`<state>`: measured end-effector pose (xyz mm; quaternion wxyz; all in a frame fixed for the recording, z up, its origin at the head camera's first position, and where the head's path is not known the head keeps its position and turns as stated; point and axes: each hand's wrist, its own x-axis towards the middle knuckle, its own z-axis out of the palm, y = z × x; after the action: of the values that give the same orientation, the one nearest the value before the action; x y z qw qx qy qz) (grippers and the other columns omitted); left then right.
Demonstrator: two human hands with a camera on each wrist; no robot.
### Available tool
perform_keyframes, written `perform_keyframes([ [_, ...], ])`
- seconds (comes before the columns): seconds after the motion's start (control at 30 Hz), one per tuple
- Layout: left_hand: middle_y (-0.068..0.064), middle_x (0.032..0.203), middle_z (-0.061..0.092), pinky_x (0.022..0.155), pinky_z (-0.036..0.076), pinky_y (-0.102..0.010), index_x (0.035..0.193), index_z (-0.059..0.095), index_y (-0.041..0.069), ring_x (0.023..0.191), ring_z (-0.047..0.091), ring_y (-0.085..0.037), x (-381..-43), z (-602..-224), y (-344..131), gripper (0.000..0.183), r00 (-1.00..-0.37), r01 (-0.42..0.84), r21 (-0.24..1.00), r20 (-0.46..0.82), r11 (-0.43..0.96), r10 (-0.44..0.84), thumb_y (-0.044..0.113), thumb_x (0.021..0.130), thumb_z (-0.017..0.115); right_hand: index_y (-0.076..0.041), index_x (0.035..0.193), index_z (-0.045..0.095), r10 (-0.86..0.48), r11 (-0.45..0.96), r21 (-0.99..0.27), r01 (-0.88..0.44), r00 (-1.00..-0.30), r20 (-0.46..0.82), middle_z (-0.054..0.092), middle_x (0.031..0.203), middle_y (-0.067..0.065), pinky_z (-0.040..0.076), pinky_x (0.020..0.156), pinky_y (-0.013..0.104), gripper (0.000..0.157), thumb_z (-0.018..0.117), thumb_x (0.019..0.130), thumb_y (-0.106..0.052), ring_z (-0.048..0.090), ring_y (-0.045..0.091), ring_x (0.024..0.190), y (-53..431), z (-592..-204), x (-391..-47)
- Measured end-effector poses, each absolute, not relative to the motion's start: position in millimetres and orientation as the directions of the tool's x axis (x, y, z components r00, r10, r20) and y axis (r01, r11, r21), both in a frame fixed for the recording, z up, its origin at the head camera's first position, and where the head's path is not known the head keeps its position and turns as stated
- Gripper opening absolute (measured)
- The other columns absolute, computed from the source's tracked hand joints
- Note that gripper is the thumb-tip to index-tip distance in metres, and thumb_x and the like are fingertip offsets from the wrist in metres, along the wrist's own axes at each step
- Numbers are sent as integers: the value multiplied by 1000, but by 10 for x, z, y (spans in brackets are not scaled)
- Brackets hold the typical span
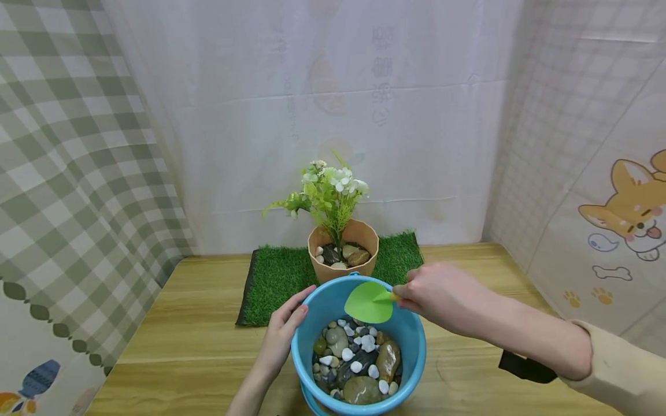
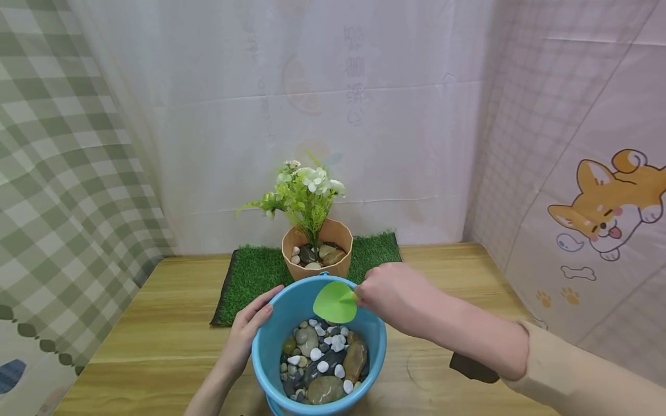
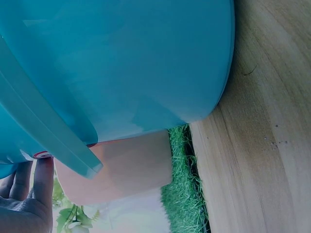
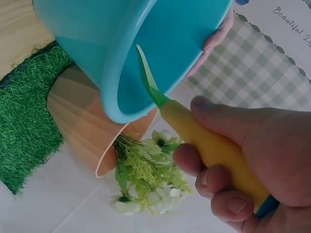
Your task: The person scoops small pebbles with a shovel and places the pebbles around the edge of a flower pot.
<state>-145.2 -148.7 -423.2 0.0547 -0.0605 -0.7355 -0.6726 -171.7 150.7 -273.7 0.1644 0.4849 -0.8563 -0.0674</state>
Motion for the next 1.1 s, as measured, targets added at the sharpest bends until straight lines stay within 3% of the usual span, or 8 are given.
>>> perform_keyframes([
  [0.2, -23, 151, 60, 100, 63, -39, 151, 55, 4, 135, 62, -43, -1453, -4234, -1484, 45, -986, 167, 982, 167, 87, 12, 22, 111, 49, -28, 80, 74, -915, 402, 324, -856, -383, 125, 59, 63, -12, 36, 50, 18, 13, 84, 88, -27, 50, 3, 57, 1491, -2760, -1723],
  [0.43, -23, 151, 60, 100, 63, -39, 151, 55, 3, 134, 63, -43, -1454, -4233, -1478, 45, -987, 163, 983, 163, 85, 10, 21, 111, 49, -33, 85, 79, -951, 292, 382, -877, -308, 20, 63, 70, -14, 46, 56, 17, 9, 87, 82, -36, 54, 2, 64, 1449, -2768, -1696],
  [0.67, -23, 150, 61, 100, 63, -39, 151, 55, 3, 134, 63, -43, -1459, -4228, -1477, 45, -986, 167, 982, 167, 92, 10, 21, 111, 49, -34, 77, 77, -963, 232, 401, -886, -268, -34, 61, 68, -14, 43, 55, 18, 10, 86, 81, -33, 51, 1, 64, 1421, -2783, -1716],
  [1.1, -23, 151, 60, 101, 62, -40, 152, 54, 4, 136, 62, -43, -1451, -4219, -1476, 45, -988, 154, 985, 153, 79, 13, 22, 111, 49, -34, 84, 80, -972, 182, 145, -972, -201, -124, 72, 72, -18, 45, 59, 12, 6, 86, 85, -31, 58, -6, 64, 1321, -2890, -1930],
])
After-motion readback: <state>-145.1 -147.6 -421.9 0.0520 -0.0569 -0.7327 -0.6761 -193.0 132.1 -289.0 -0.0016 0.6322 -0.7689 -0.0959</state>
